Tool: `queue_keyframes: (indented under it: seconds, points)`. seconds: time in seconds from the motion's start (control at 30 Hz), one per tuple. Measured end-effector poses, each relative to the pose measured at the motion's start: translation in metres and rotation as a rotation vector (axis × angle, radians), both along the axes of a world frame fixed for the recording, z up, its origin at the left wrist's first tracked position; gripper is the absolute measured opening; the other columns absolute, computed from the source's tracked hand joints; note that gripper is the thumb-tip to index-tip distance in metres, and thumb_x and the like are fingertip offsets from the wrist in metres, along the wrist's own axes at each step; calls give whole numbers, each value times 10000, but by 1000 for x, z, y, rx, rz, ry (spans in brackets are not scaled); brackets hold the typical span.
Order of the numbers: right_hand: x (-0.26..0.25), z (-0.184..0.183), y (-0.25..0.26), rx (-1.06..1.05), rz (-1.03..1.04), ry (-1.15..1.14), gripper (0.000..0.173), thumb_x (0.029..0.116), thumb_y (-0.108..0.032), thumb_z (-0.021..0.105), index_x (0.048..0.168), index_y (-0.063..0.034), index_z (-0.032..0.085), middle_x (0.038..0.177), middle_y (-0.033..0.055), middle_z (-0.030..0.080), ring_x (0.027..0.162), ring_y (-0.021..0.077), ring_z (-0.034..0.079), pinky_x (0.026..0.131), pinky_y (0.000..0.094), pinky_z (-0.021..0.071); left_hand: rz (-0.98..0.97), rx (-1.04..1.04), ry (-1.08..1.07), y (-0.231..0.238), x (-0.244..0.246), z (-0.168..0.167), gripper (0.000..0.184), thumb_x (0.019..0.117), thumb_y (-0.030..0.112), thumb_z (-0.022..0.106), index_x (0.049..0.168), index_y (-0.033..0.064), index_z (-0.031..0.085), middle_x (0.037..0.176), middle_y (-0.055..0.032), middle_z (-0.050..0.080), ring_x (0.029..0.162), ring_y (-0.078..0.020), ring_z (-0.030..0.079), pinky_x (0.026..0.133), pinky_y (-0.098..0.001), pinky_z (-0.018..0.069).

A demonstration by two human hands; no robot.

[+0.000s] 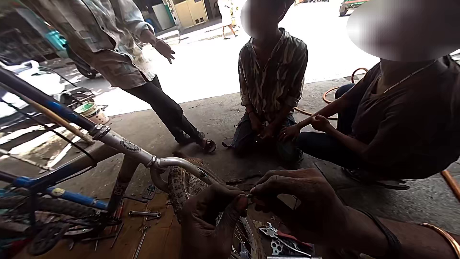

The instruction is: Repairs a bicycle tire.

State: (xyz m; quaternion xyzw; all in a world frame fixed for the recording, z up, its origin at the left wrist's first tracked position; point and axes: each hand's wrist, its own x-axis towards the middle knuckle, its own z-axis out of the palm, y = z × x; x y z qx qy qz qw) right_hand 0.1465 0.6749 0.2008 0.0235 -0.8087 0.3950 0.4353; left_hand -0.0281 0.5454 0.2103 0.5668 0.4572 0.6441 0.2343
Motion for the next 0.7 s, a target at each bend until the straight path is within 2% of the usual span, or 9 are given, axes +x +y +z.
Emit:
queue_keyframes:
  seconds: [0.37,0.43,0.47,0.5,0.53,0.57,0.63,0.7]
  points:
    - [-3,1,-2,123,-60,4,99,965,-56,654,977,-29,748,925,15,724,819,47,690,687,182,597,-21,-13,-20,1,-1,-4,121,960,85,699,962,-35,712,872,-115,739,724,-153,717,693,-277,633]
    - [-4,2,-2,131,-69,-7,101,963,-71,667,1003,-31,750,928,6,722,824,38,686,696,177,595,-29,-15,-11,2,-4,-4,134,968,98,693,972,-34,710,877,-116,738,730,-154,718,698,-278,634]
    - [-5,3,-1,124,-72,-24,144,950,-95,693,1068,-30,741,949,0,723,840,39,685,708,186,598,-26,-14,-6,2,-5,-4,139,971,104,692,975,-35,710,874,-113,736,728,-152,716,696,-277,635]
    - [-5,5,0,112,-76,-60,297,925,-142,739,1199,-33,699,1008,-5,726,884,49,697,744,209,621,-18,-11,-4,1,-6,-3,141,970,105,692,979,-35,711,866,-105,734,724,-146,713,692,-276,633]
    - [-5,8,2,109,-83,-119,539,888,-212,789,1366,-58,594,1102,-16,711,954,58,702,806,238,640,-6,-12,-9,-1,-7,-1,143,969,107,694,986,-34,713,860,-98,732,724,-144,711,693,-281,634]
    - [-5,10,6,110,-102,-171,735,841,-265,825,1473,-86,497,1191,-19,680,1005,65,695,839,261,645,6,-11,-15,-3,-8,1,145,969,109,695,994,-33,714,861,-96,732,724,-150,715,695,-290,639]
    - [-4,9,13,132,-182,-255,889,784,-363,852,1538,-149,432,1275,-40,603,1023,41,653,834,257,627,24,-6,-25,-7,-13,4,151,971,120,693,1000,-26,715,870,-91,735,727,-150,717,695,-297,643]
    - [-3,4,18,153,-226,-279,871,788,-394,836,1534,-176,445,1269,-51,595,994,25,641,808,250,621,34,-3,-38,-11,-17,4,161,970,130,696,997,-28,716,877,-94,737,733,-150,720,693,-292,642]
